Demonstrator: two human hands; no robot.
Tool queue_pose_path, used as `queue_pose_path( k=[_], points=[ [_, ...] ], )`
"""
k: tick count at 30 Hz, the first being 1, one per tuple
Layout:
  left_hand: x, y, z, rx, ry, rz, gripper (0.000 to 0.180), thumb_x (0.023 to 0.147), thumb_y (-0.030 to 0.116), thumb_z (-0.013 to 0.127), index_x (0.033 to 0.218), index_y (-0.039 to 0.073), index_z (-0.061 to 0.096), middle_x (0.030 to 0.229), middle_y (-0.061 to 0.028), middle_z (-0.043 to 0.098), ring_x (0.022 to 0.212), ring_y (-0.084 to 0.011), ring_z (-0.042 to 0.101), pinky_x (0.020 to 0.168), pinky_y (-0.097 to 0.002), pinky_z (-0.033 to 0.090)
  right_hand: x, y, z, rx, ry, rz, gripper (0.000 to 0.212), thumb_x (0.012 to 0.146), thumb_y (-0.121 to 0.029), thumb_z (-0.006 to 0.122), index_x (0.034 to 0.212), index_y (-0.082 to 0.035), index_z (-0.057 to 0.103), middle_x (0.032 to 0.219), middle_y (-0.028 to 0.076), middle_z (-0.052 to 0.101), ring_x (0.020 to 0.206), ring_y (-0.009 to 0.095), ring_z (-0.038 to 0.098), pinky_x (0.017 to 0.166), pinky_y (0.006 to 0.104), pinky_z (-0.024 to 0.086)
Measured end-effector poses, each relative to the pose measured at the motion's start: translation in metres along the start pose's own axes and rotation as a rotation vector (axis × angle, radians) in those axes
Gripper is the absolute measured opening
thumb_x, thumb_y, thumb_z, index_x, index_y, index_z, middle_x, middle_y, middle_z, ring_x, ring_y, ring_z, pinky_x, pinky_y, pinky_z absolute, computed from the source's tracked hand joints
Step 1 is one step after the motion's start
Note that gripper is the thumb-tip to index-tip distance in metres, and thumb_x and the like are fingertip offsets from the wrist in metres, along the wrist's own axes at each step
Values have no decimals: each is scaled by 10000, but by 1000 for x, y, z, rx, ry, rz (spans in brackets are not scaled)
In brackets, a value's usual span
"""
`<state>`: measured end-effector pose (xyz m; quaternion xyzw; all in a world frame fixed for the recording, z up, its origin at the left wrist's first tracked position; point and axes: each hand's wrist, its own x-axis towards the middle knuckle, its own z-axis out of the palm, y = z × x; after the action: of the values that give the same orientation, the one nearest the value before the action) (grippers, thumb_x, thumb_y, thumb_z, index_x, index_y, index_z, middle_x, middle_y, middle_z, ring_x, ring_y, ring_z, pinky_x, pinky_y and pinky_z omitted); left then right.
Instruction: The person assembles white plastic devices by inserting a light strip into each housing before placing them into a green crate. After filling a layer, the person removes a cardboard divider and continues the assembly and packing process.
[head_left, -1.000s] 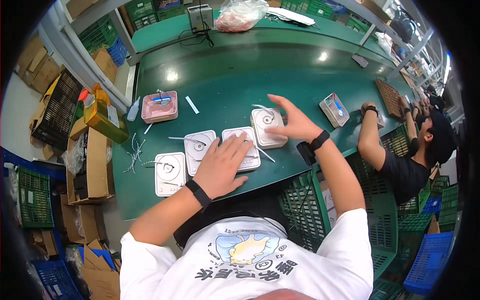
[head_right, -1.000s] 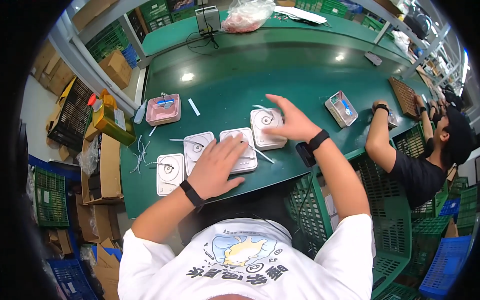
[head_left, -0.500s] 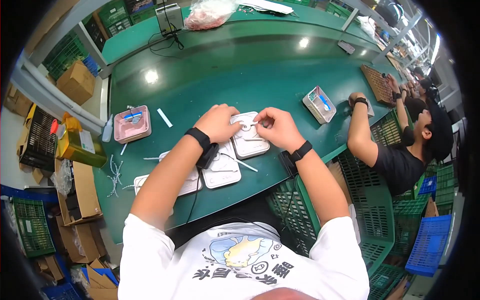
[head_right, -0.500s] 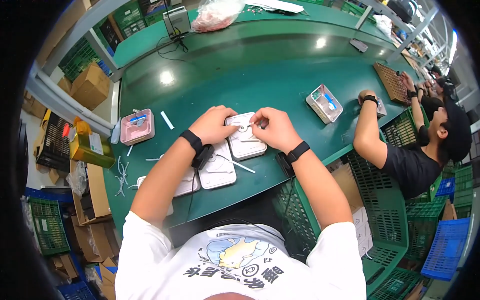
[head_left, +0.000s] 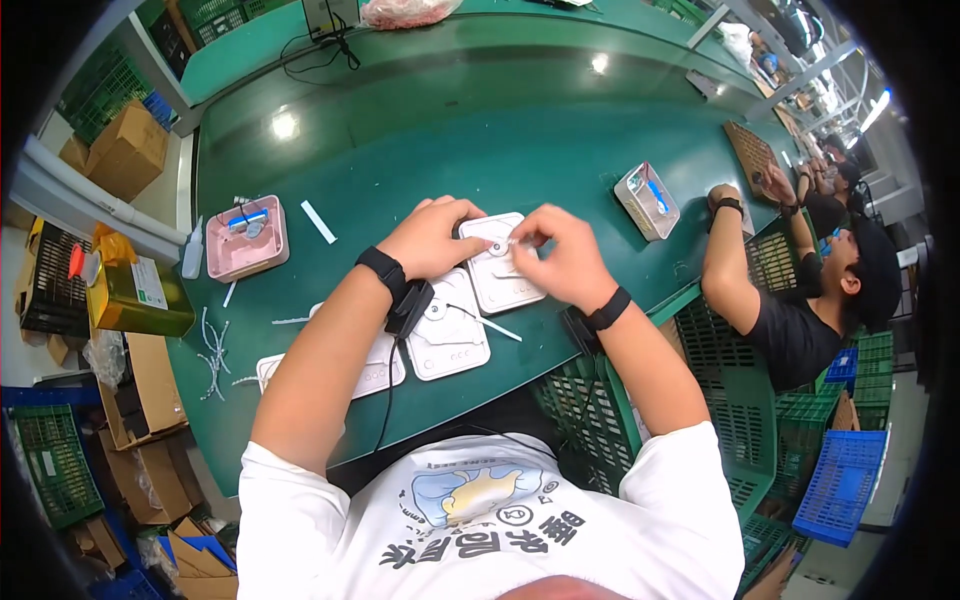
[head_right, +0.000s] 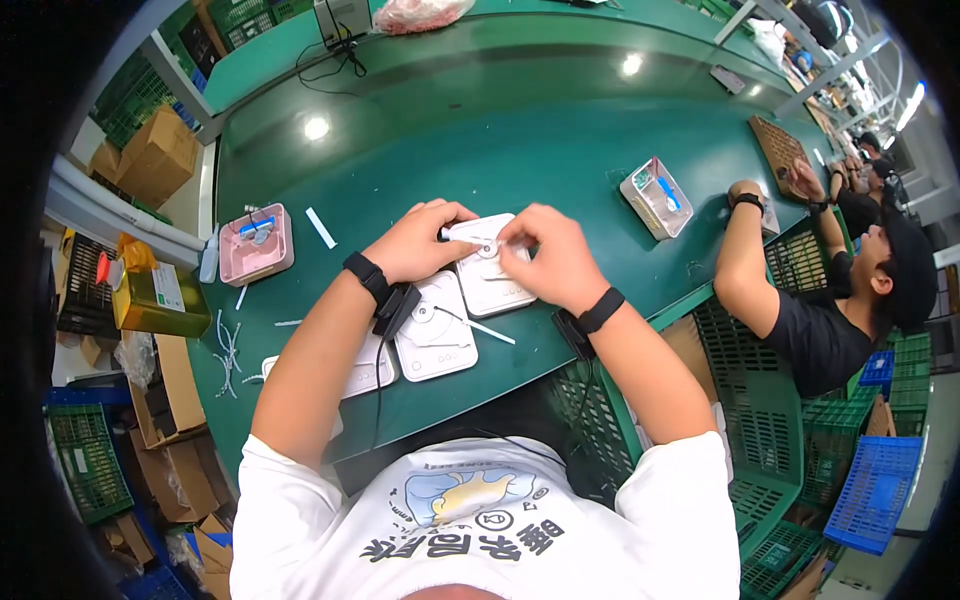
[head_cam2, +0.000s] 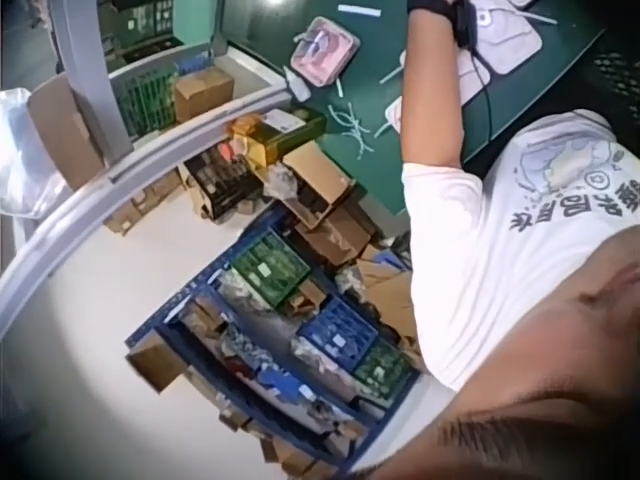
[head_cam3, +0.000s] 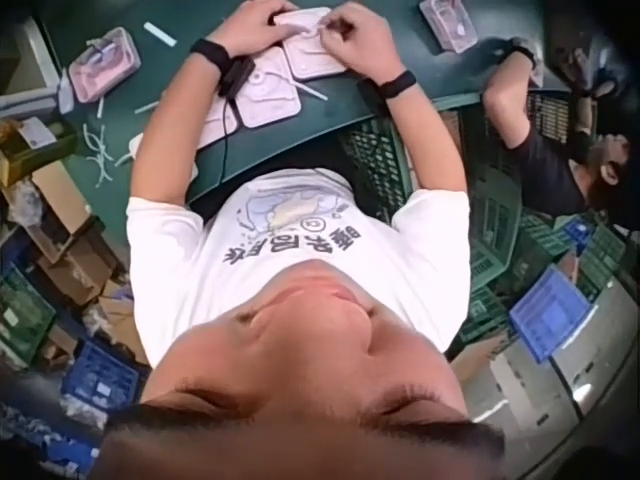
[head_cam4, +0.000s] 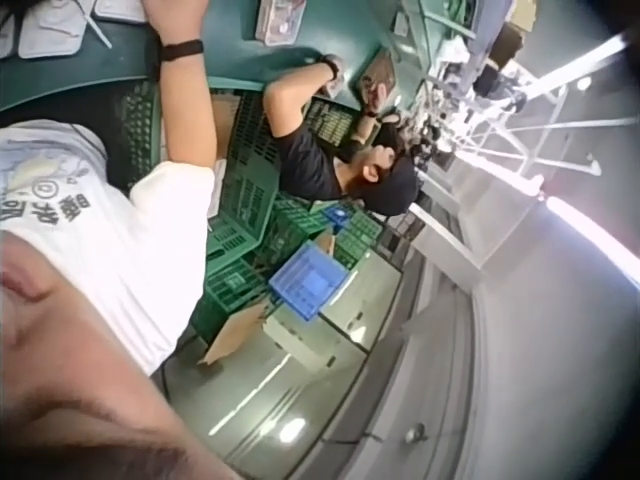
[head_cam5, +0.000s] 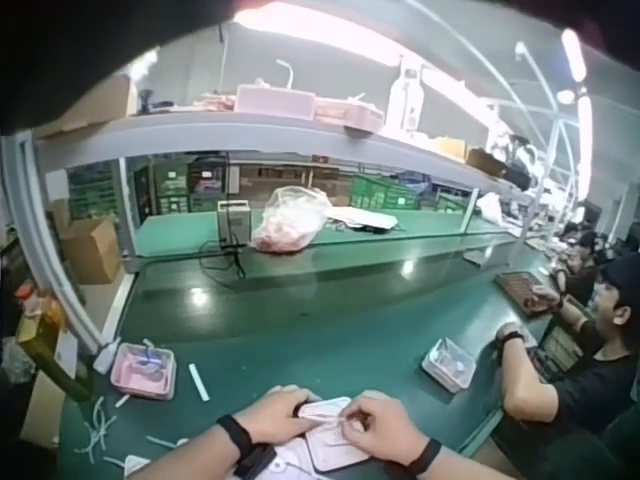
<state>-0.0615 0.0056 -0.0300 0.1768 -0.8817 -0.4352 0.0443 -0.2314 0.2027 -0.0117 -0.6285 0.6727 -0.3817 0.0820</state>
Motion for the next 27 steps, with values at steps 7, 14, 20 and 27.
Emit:
queue_pose_path(
  k=[7,14,20,27],
  points=[
    [-3,-1,-1,-19,-3,0,532,1013,470,808,1366,75,771,1283,-173,731,1263,-360,625,1107,-446,524,-1,0,1,164,-19,264,128,901,-58,831,993,-43,744,919,10,741,837,109,636,793,283,545],
    [-9,5,-9,31,39,43,518,1003,446,817,1333,49,774,1260,-176,761,1247,-352,678,1093,-448,549,3,-9,-3,133,-24,159,120,899,-47,817,989,-35,739,916,24,741,820,122,641,779,290,554],
    [-42,86,-37,-130,264,284,414,980,292,870,1279,22,772,1198,-114,795,1043,-264,759,944,-403,604,4,4,3,155,8,143,123,885,-39,817,970,-19,729,922,41,750,841,128,669,762,295,554],
    [-113,166,-39,59,302,841,207,922,158,890,1070,78,771,1026,-64,768,886,-275,707,797,-407,558,9,-6,-5,187,-27,193,74,890,-30,772,956,-45,742,866,83,674,730,182,657,681,316,541]
  ],
)
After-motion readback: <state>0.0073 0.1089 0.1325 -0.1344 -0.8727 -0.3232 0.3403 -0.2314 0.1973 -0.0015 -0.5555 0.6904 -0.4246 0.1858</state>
